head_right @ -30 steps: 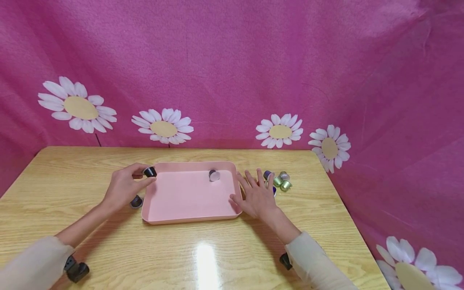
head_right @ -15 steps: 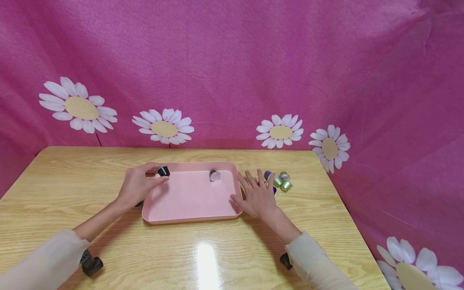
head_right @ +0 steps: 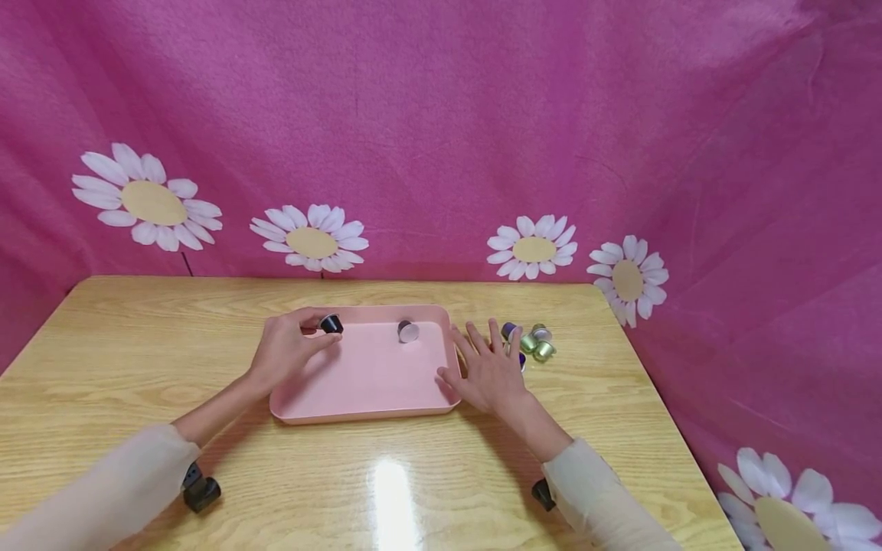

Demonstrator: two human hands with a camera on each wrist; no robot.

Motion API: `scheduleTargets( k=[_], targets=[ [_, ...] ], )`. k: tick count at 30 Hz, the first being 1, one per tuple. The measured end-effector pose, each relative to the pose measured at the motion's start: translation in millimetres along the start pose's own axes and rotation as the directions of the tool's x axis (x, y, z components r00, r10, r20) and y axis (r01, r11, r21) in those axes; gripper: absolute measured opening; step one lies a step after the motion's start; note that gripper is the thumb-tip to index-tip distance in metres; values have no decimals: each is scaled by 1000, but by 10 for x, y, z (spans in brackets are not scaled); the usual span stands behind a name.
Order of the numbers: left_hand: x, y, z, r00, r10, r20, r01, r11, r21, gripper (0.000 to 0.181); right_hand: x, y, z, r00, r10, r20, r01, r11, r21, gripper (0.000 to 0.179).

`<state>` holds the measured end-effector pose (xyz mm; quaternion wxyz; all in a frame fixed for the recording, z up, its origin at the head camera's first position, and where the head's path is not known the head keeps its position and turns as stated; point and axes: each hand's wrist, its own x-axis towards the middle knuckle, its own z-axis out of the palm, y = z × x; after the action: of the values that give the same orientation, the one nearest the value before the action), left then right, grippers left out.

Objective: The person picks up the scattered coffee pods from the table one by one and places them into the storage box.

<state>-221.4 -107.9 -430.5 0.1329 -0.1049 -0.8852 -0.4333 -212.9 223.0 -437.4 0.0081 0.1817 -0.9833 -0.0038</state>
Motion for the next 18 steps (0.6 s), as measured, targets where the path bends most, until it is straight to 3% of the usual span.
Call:
scheduleTargets(
  k=[5,12,15,18],
  targets=[
    [35,30,81,999,40,1,-40,999,-5,35,-1,4,4,1000,0,5,0,1000,-1,75],
    [81,28,199,994,100,-43,-99,995,29,34,5,9,16,1000,-12,-4,12,1000,10,75],
    [99,39,241,994,96,-43,-93,993,68,35,5,9,12,1000,-10,4,10,1000,-2,76],
    [106,71,270,998,59,-11,-58,997,48,35,3,4,4,1000,-10,6,10,1000,-7,77]
  ],
)
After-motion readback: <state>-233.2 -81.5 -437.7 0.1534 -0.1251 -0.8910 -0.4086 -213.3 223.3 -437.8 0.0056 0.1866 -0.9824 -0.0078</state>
